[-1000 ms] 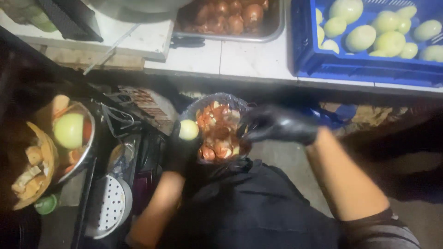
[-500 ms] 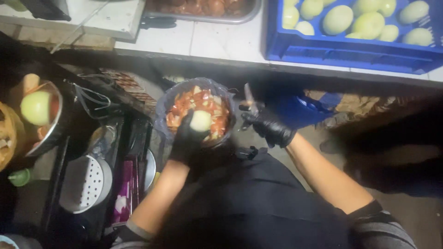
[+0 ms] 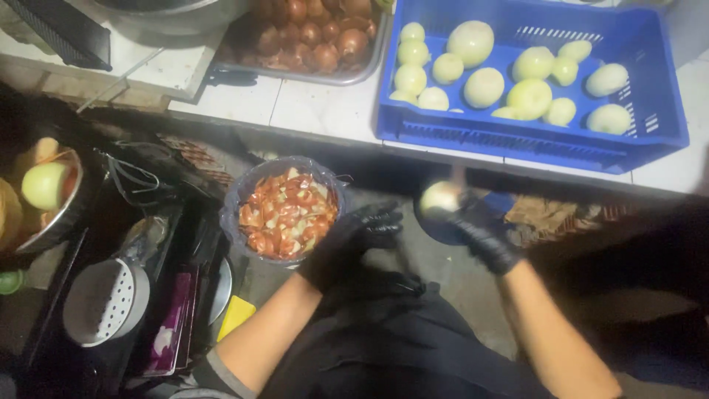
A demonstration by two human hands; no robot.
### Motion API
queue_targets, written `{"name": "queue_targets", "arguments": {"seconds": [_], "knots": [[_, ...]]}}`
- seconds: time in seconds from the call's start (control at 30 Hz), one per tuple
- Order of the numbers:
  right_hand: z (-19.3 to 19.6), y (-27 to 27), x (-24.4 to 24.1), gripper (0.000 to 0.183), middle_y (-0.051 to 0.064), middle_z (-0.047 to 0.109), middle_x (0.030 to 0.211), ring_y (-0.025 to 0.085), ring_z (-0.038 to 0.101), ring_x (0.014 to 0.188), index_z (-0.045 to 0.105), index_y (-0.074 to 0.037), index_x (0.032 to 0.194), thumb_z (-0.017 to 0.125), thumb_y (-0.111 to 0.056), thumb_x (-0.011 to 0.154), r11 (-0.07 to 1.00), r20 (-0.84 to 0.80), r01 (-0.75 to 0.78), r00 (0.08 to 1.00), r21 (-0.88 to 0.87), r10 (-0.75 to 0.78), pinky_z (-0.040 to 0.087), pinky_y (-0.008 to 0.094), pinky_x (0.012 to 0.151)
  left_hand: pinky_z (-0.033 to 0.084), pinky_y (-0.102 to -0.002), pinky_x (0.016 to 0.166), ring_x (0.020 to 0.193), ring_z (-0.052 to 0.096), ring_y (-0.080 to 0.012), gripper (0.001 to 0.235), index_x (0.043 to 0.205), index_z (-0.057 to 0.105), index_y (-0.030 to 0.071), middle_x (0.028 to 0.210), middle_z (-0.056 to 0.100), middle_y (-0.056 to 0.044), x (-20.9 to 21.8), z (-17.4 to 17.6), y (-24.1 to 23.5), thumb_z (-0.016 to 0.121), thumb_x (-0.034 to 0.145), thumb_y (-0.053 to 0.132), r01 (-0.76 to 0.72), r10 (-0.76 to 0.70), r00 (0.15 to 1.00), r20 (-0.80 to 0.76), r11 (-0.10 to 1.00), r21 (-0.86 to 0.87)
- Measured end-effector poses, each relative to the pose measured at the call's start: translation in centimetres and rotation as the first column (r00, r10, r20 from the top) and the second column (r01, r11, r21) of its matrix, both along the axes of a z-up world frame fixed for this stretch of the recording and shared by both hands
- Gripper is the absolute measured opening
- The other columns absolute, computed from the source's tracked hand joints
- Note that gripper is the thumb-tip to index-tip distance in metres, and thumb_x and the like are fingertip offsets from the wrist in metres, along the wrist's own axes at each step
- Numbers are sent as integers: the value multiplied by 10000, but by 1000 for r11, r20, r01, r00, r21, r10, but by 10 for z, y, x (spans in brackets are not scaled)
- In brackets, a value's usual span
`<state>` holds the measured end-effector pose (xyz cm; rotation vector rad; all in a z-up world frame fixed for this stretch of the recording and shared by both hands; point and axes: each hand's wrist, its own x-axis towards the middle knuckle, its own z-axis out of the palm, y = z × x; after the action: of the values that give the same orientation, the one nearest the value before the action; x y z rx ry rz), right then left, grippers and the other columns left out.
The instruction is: Peeling multiple onions with a paring knife and placing them into a blue container.
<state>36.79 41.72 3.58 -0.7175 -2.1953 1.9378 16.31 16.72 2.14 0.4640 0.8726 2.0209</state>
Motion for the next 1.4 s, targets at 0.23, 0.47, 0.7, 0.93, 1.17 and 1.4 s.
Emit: {"name": "queue_targets", "arguments": {"seconds": [0.23, 0.47, 0.7, 0.93, 1.17, 1.4], "knots": [[84, 108, 3, 633, 95, 631, 1266, 200, 626, 1077, 474, -91, 1482, 729, -302, 942, 819, -202, 385, 922, 424, -329, 523, 330, 883, 524, -466, 1064, 1283, 600, -320, 656, 1494, 439, 7, 1449, 571, -199, -67, 43, 32, 479, 1027, 466, 24, -47, 984, 170, 991, 133], [48, 200, -11, 525, 197, 653, 1314, 243, 602, 1158, 519, 18, 1459, 714, -246, 1050, 683, -172, 399, 910, 612, -377, 494, 358, 950, 588, -350, 839, 1027, 695, -227, 506, 1412, 578, -13, 1197, 692, -139, -204, 13, 101, 622, 1025, 310, -306, 295, 952, -83, 931, -198], [-117, 405, 136, 396, 251, 575, 1046, 331, 535, 880, 522, 5, 1275, 674, -304, 1080, 848, 313, 261, 847, 461, -431, 479, 415, 699, 555, -376, 770, 922, 647, -226, 511, 1337, 603, 31, 1106, 674, -127, -349, -63, 262, 716, 877, 225, -390, 159, 856, -493, 824, -411], [-125, 431, 200, 382, 245, 565, 992, 323, 523, 824, 552, 1, 1267, 666, -306, 1069, 867, 379, 303, 806, 395, -455, 456, 414, 662, 506, -560, 988, 1150, 570, -492, 441, 1259, 609, 92, 1258, 553, -314, -407, -158, 356, 683, 916, 359, -656, -428, -47, -903, 694, -295], [-125, 325, 163, 371, 238, 554, 937, 314, 510, 768, 583, -5, 1258, 657, -308, 1058, 877, 424, 360, 774, 318, -471, 433, 414, 626, 524, -645, 788, 1084, 582, -546, 335, 1274, 592, 219, 1427, 437, -267, -395, -135, 368, 596, 958, 333, -713, -715, -56, -697, 518, -473], [-55, 279, 171, 364, 232, 544, 883, 306, 497, 712, 613, -10, 1250, 649, -309, 1047, 917, 444, 337, 803, 213, -398, 410, 414, 589, 528, -611, 839, 1108, 614, -491, 382, 1298, 584, 149, 1235, 576, -284, -377, -114, 349, 638, 957, 312, -687, -685, -88, -723, 567, -455]]}}
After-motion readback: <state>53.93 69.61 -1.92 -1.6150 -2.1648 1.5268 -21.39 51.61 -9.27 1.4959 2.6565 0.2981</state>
